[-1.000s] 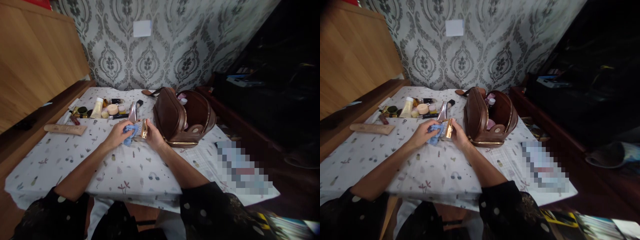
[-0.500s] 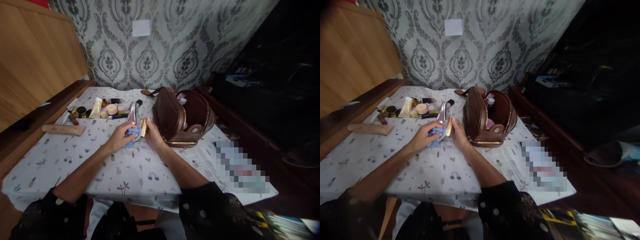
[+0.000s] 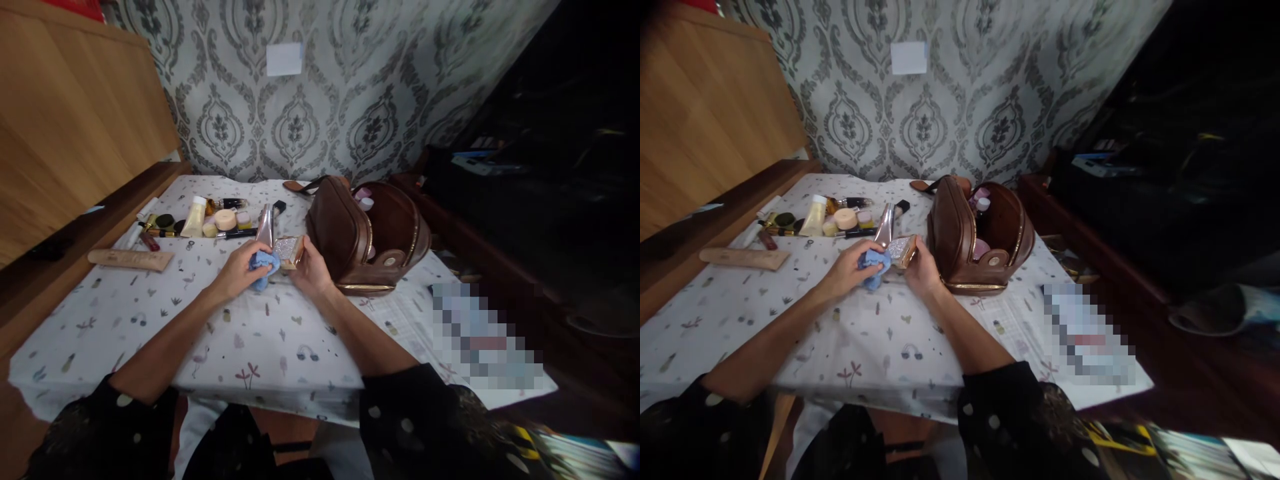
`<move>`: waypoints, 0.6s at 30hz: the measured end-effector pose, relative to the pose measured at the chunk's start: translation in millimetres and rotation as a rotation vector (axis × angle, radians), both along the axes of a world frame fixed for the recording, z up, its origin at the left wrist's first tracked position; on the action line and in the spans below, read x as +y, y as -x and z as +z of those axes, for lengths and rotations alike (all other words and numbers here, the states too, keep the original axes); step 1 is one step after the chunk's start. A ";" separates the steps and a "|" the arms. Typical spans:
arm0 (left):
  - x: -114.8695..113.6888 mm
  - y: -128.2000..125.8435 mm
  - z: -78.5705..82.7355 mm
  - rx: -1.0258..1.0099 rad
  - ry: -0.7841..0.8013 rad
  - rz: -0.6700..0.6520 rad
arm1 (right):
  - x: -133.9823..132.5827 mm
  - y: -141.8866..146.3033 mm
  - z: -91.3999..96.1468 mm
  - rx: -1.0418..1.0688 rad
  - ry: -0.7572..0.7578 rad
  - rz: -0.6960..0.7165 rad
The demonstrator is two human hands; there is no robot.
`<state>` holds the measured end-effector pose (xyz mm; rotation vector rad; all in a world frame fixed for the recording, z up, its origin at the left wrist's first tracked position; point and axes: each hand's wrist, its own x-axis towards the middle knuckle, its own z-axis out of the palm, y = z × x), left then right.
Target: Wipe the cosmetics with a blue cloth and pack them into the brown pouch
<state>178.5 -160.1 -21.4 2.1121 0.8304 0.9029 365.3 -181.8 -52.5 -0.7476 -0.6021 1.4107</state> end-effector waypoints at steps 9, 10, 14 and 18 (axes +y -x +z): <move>12.4 -0.2 -11.9 -0.192 0.411 0.041 | -9.0 8.1 5.0 -0.176 -0.077 0.018; 13.9 -0.4 -13.5 -0.230 0.443 0.057 | -9.9 8.0 6.1 -0.224 -0.099 0.019; 16.8 0.0 -16.1 -0.340 0.528 0.102 | -14.9 1.7 11.5 -0.471 -0.209 -0.001; 14.4 1.6 -11.6 -0.329 0.505 0.094 | -24.8 -10.6 16.7 -0.704 -0.257 0.043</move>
